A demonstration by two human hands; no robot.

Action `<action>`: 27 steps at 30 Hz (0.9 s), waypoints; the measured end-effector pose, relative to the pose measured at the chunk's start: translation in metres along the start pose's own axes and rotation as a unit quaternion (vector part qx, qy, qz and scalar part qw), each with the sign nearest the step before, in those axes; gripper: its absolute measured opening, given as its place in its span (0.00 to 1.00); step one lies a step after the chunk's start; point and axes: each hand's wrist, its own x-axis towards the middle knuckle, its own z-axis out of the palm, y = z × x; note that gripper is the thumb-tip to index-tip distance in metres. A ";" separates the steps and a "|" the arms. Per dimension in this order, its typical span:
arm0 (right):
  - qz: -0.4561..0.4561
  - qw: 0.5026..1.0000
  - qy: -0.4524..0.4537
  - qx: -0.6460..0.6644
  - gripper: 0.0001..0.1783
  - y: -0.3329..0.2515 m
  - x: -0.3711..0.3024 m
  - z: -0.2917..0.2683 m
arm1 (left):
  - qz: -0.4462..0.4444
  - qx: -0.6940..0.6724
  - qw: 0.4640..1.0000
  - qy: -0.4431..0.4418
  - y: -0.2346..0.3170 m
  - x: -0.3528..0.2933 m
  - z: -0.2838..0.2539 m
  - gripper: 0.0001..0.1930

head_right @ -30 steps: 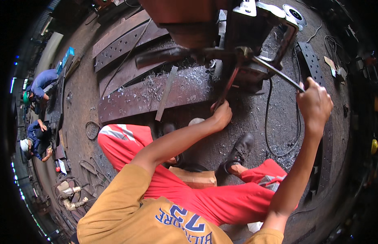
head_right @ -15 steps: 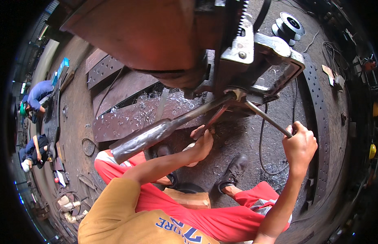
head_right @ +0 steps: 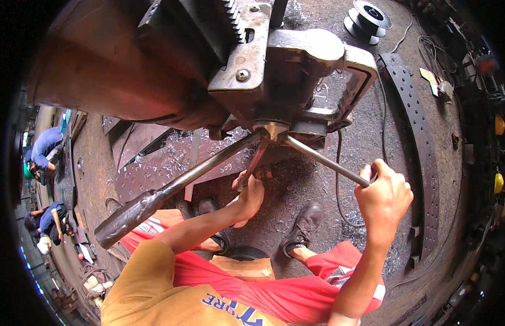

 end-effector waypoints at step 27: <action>-0.066 0.998 0.021 -0.012 0.10 0.000 -0.008 -0.019 | -0.254 0.044 0.959 -0.117 0.058 0.094 0.054 0.06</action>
